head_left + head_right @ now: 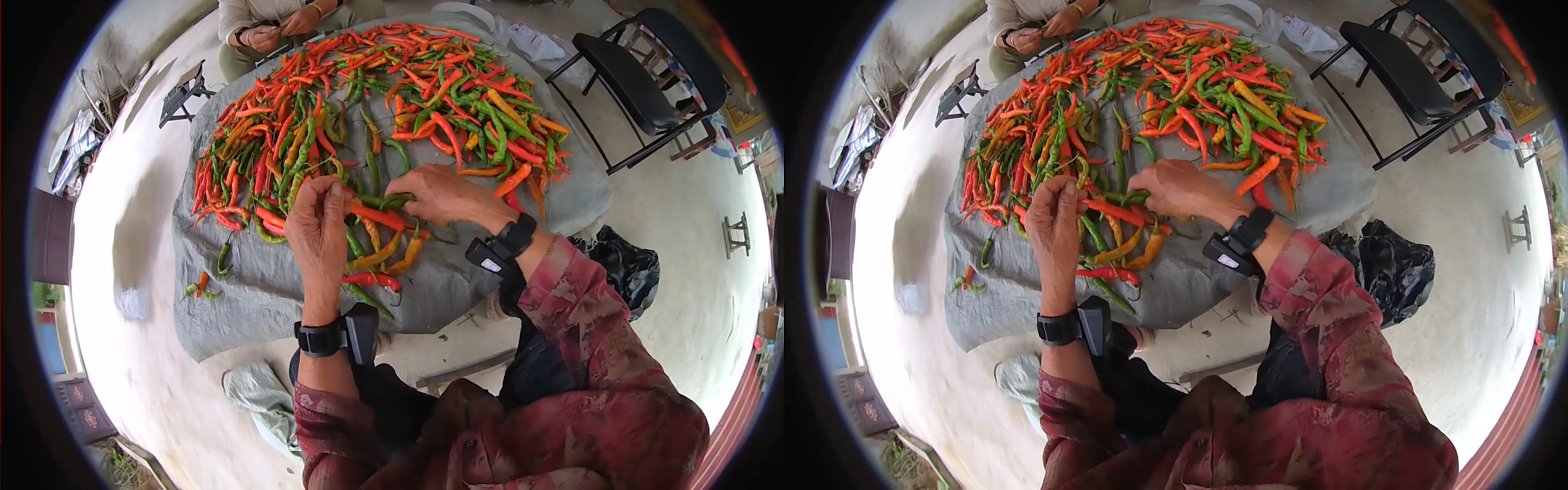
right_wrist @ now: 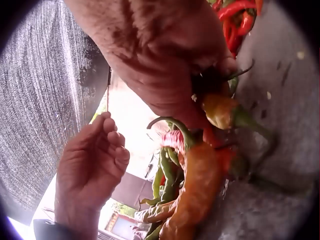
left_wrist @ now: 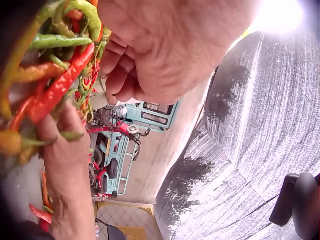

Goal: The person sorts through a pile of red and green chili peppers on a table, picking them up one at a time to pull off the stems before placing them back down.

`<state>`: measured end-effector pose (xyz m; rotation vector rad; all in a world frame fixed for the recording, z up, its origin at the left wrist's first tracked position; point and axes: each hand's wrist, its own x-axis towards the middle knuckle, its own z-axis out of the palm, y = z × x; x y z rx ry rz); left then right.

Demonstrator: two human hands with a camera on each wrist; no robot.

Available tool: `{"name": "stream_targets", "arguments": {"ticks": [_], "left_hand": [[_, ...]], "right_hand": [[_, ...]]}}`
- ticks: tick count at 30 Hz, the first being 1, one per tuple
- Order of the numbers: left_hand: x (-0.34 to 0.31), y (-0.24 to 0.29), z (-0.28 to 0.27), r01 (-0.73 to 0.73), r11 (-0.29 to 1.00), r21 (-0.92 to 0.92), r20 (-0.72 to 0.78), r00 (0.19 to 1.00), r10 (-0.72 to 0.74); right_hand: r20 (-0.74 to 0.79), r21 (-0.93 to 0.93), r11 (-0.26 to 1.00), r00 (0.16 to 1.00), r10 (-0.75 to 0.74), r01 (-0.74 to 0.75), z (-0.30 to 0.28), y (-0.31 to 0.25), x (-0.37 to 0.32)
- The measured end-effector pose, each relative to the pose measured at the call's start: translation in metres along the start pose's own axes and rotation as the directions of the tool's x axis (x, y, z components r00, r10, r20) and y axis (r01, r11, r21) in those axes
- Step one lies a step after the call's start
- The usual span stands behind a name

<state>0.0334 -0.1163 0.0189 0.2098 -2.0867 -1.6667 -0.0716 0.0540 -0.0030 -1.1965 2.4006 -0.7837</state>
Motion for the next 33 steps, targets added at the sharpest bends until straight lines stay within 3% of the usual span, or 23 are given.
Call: {"name": "stream_targets", "arguments": {"ticks": [2,6,8,9,12,17,20,22,24,26,31,33], "left_hand": [[-0.002,0.003,0.000,0.013,0.999,0.040,0.003,1.000,-0.013],[-0.003,0.001,0.006,-0.018,0.993,0.116,0.046,0.999,0.013],[-0.002,0.000,0.014,-0.029,0.991,0.127,0.059,0.998,0.022],[-0.002,-0.002,0.020,-0.031,0.993,0.118,0.073,0.997,0.023],[-0.005,-0.004,0.039,-0.054,0.992,0.116,0.127,0.991,0.039],[-0.009,-0.001,0.058,-0.053,0.980,0.194,0.289,0.957,-0.005],[-0.011,0.003,0.065,-0.032,0.981,0.190,0.330,0.943,-0.033],[-0.013,0.007,0.069,-0.017,0.991,0.130,0.371,0.928,-0.033],[-0.015,0.012,0.071,-0.001,0.997,0.071,0.407,0.913,-0.028],[-0.017,0.016,0.071,-0.109,0.981,0.162,0.494,0.869,0.015],[-0.015,0.004,0.069,-0.075,0.973,0.220,0.449,0.893,-0.032],[-0.014,0.005,0.068,-0.038,0.973,0.227,0.426,0.902,-0.065]], "right_hand": [[0.000,-0.068,0.997,0.999,-0.040,0.039,-0.010,0.008,-0.016],[-0.081,0.030,0.999,0.997,-0.015,0.017,-0.027,0.037,-0.033],[-0.155,0.517,0.856,0.982,0.110,-0.015,-0.034,0.049,-0.035],[-0.127,0.641,0.764,0.973,0.192,-0.067,-0.042,0.042,-0.037],[-0.102,0.722,0.688,0.971,0.216,-0.077,-0.048,0.037,-0.042],[-0.112,0.715,0.698,0.976,0.186,-0.051,-0.046,0.041,-0.043],[-0.079,0.806,0.591,0.985,0.155,-0.029,-0.046,0.037,-0.046],[-0.096,0.876,0.480,0.957,0.274,-0.049,-0.047,0.023,-0.050],[-0.097,0.893,0.447,0.953,0.289,-0.045,-0.042,0.019,-0.050],[-0.096,0.909,0.415,0.949,0.301,-0.040,-0.041,0.019,-0.049],[-0.194,0.944,0.325,0.899,0.392,0.062,-0.040,0.019,-0.044],[-0.192,0.933,0.355,0.910,0.369,0.053,-0.040,0.021,-0.044]]}}
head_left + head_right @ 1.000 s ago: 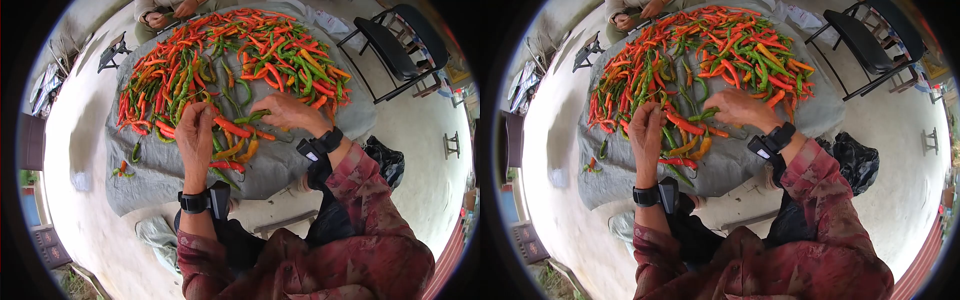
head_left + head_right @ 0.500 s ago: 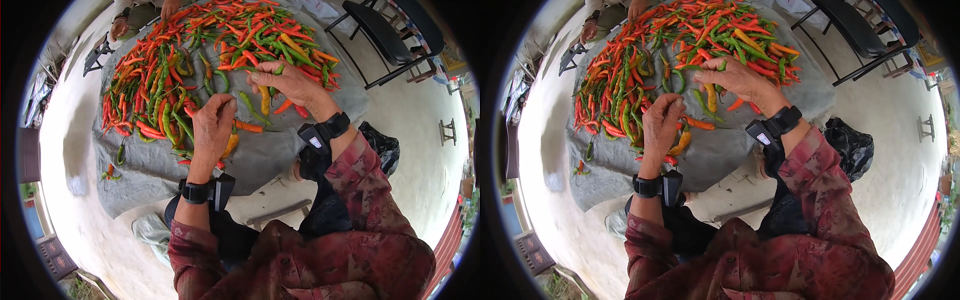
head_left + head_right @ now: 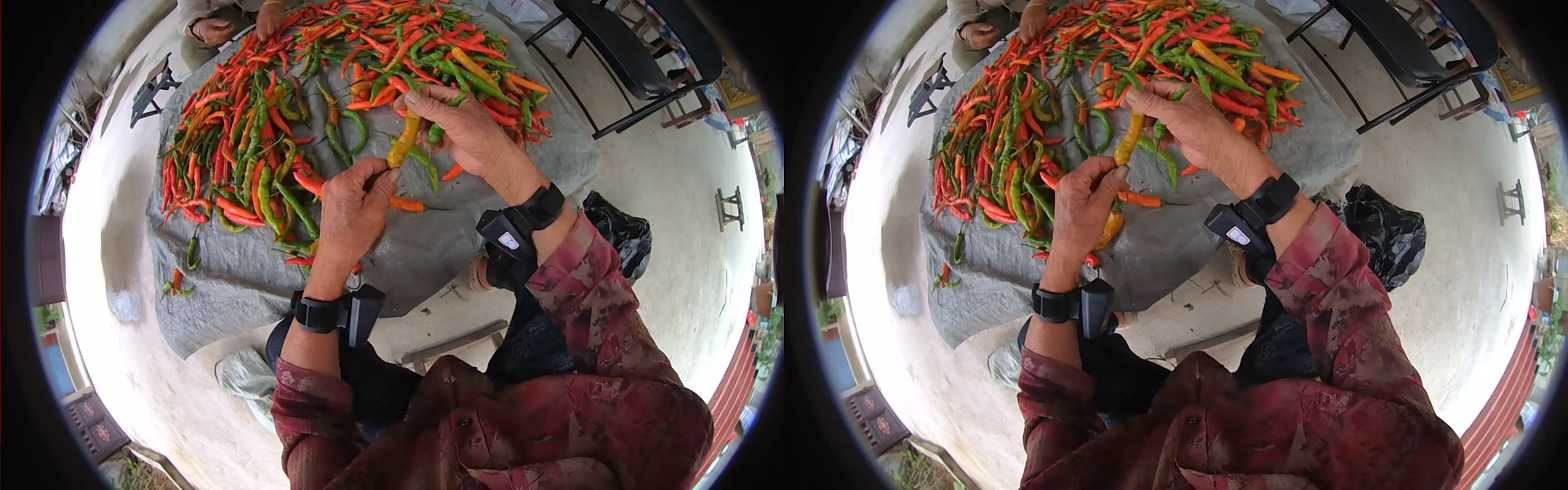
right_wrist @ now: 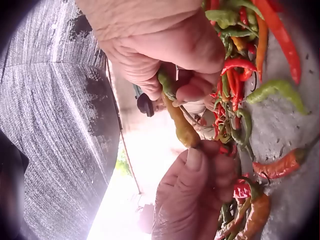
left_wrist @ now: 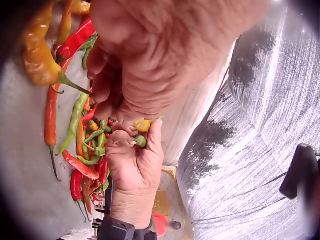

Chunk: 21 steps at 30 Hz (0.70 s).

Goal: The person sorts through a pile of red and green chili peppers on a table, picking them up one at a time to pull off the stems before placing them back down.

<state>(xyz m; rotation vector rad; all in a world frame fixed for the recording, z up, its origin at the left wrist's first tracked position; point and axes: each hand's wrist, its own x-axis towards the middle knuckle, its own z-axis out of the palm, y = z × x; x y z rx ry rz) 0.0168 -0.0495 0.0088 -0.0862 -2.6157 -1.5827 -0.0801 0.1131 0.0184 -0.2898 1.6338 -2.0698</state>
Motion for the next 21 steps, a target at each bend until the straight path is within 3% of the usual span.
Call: {"name": "stream_targets", "arguments": {"ticks": [2,4,8,11,13,14,17,19,21], "left_hand": [[-0.001,0.002,-0.002,0.003,0.999,-0.051,-0.071,0.997,-0.006],[0.000,0.000,-0.004,0.001,1.000,-0.018,-0.066,0.998,-0.002],[-0.004,0.005,-0.007,-0.017,0.999,0.040,-0.010,1.000,0.017],[-0.004,0.002,-0.007,-0.017,1.000,-0.001,-0.106,0.994,0.017],[-0.003,0.000,-0.008,-0.026,0.998,-0.056,-0.160,0.987,0.017],[-0.004,-0.001,-0.008,-0.037,0.993,-0.110,-0.213,0.977,0.012],[-0.006,0.000,-0.011,-0.007,0.992,-0.128,-0.199,0.980,-0.019],[-0.005,-0.003,-0.011,-0.009,0.995,-0.104,-0.186,0.983,-0.010],[-0.006,-0.006,-0.010,-0.006,0.997,-0.083,-0.173,0.985,-0.009]], "right_hand": [[0.032,-0.034,0.999,0.999,-0.005,0.006,0.000,0.002,0.002],[0.183,-0.049,0.997,0.981,0.063,-0.055,0.005,0.000,-0.003],[0.212,-0.162,0.986,0.974,0.075,-0.041,0.006,0.002,-0.003],[0.089,-0.133,0.991,0.995,0.044,-0.032,-0.005,0.001,0.010],[-0.030,-0.062,0.997,0.998,-0.057,0.055,-0.016,-0.002,0.020],[-0.093,0.152,0.981,0.989,-0.111,0.125,-0.023,-0.001,0.026],[-0.220,0.277,0.952,0.973,-0.068,0.129,-0.024,-0.004,0.026],[-0.152,0.292,0.954,0.988,-0.024,0.068,-0.014,0.001,0.021],[0.152,0.207,0.974,0.987,0.060,-0.091,0.000,0.008,0.017]]}}
